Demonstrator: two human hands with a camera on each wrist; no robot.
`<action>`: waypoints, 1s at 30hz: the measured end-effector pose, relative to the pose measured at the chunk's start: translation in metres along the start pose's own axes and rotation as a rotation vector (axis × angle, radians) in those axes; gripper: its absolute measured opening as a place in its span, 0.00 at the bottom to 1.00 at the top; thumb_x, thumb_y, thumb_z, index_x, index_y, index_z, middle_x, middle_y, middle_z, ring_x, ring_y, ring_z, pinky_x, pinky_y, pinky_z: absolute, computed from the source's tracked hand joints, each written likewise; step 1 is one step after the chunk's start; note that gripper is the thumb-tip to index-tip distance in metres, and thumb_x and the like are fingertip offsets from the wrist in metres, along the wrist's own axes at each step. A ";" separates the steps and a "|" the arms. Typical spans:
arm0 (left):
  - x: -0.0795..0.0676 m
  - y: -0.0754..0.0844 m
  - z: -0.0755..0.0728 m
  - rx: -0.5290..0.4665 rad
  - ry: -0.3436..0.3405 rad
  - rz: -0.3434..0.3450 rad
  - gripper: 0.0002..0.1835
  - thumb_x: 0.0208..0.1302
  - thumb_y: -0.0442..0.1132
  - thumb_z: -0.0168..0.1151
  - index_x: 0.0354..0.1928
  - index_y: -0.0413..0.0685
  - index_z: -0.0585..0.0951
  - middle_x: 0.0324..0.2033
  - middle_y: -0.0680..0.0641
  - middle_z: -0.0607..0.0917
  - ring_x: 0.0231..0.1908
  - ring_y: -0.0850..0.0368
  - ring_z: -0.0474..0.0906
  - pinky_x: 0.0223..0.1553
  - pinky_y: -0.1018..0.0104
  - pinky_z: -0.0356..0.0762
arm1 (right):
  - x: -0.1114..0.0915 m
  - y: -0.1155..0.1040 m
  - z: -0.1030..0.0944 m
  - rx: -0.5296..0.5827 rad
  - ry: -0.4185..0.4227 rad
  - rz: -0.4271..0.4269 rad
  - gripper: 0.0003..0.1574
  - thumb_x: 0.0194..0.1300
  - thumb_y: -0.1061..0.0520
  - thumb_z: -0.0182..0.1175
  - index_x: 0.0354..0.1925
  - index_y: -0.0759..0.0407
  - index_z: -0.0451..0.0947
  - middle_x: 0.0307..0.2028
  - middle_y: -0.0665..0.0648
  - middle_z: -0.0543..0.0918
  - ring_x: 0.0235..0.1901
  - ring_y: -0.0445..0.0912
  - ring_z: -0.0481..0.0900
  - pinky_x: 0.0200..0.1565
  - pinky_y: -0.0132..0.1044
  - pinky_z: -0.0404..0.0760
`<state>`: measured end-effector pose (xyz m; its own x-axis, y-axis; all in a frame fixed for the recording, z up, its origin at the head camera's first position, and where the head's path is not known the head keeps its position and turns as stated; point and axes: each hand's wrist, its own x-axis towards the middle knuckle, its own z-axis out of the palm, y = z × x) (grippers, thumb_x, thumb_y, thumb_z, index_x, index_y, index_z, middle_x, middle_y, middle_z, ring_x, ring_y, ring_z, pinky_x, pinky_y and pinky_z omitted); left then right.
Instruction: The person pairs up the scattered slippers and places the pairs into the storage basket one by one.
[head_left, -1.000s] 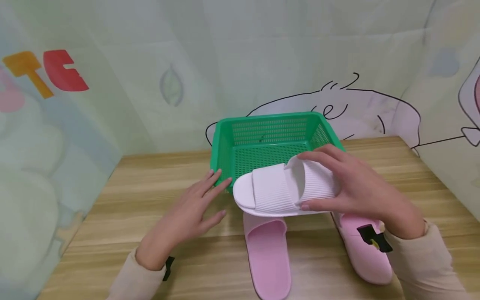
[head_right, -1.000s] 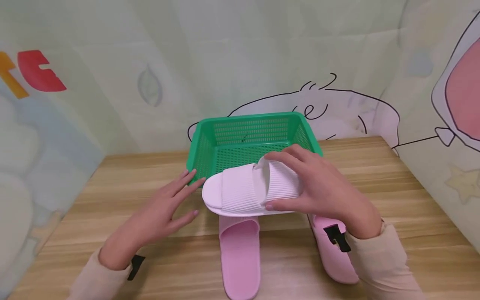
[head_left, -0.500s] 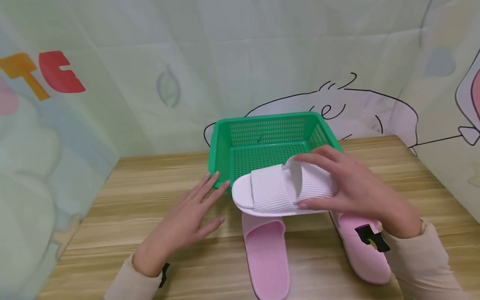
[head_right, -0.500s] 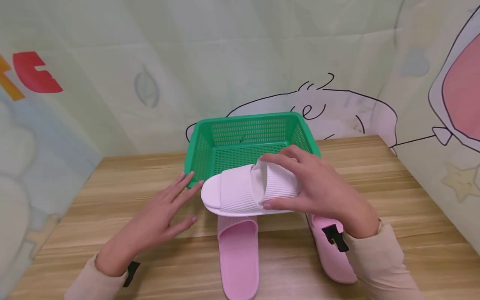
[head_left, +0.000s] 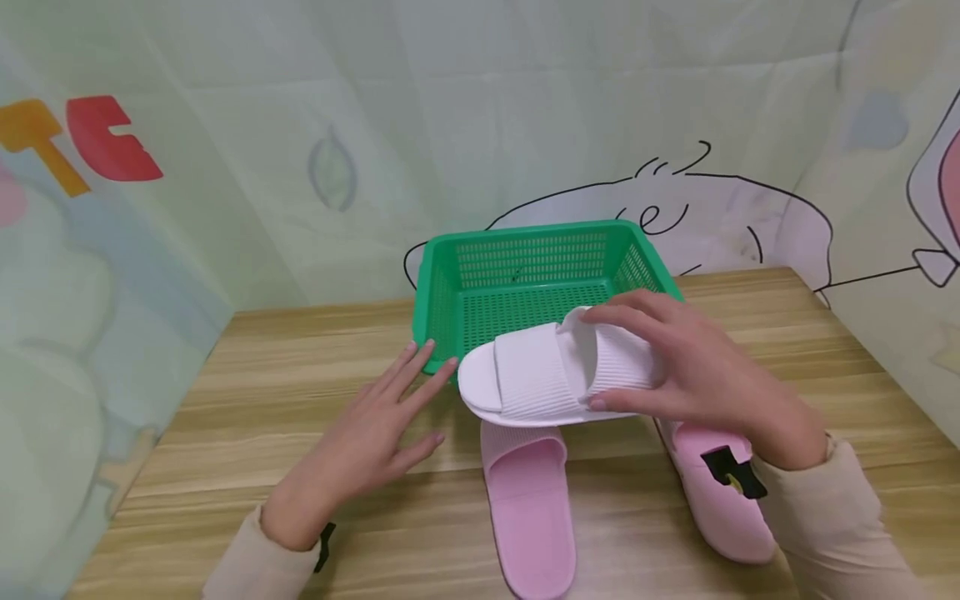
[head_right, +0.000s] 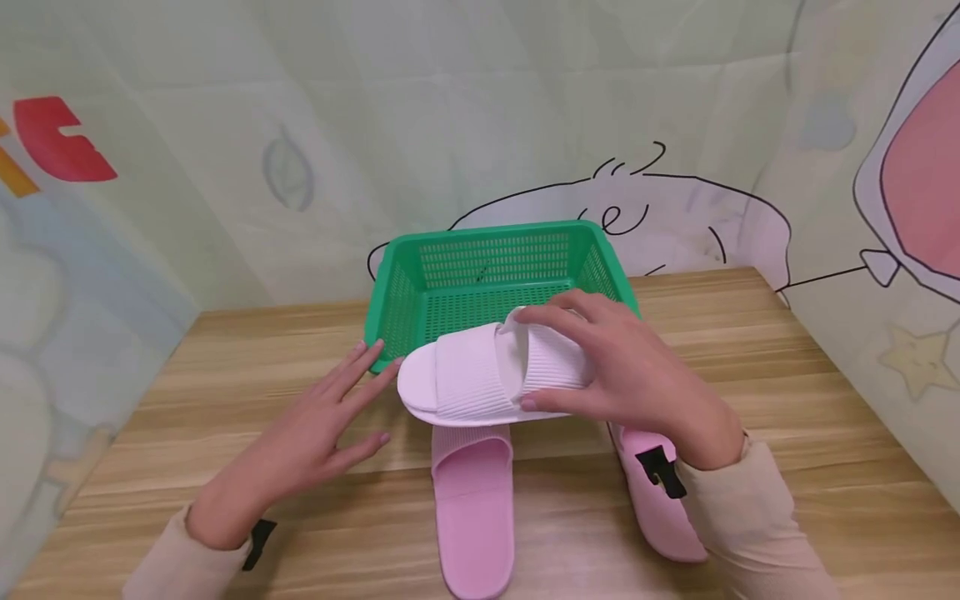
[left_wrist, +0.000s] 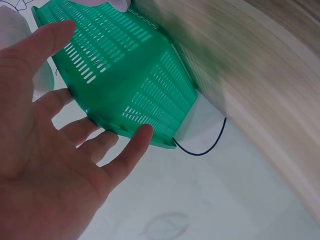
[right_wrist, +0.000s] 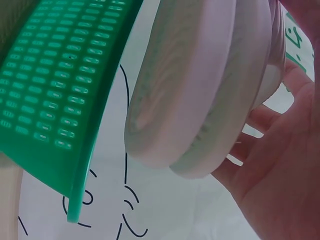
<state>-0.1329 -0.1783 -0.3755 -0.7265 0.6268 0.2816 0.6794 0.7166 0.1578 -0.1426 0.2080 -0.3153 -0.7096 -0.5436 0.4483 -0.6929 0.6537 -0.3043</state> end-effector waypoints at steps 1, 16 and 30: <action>0.001 0.000 0.000 -0.001 0.003 0.005 0.46 0.68 0.45 0.73 0.83 0.49 0.62 0.81 0.34 0.59 0.80 0.30 0.55 0.63 0.30 0.75 | 0.000 0.000 0.000 -0.002 0.003 -0.006 0.49 0.49 0.37 0.85 0.68 0.41 0.79 0.62 0.48 0.79 0.59 0.46 0.76 0.44 0.43 0.82; 0.002 0.002 0.000 0.009 0.004 0.005 0.45 0.69 0.45 0.72 0.83 0.48 0.62 0.80 0.33 0.60 0.79 0.29 0.55 0.65 0.31 0.73 | -0.006 0.008 0.000 0.004 0.096 -0.034 0.50 0.47 0.38 0.86 0.66 0.49 0.81 0.62 0.54 0.81 0.62 0.53 0.78 0.57 0.56 0.79; 0.002 0.004 -0.002 0.024 -0.003 0.001 0.43 0.69 0.45 0.73 0.81 0.45 0.64 0.79 0.31 0.62 0.79 0.28 0.57 0.67 0.33 0.72 | -0.005 0.009 -0.005 0.019 0.113 -0.053 0.55 0.39 0.41 0.89 0.65 0.51 0.81 0.60 0.52 0.81 0.59 0.48 0.78 0.48 0.46 0.83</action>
<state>-0.1319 -0.1750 -0.3722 -0.7264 0.6280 0.2792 0.6771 0.7234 0.1347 -0.1450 0.2193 -0.3156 -0.6538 -0.5133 0.5559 -0.7322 0.6147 -0.2933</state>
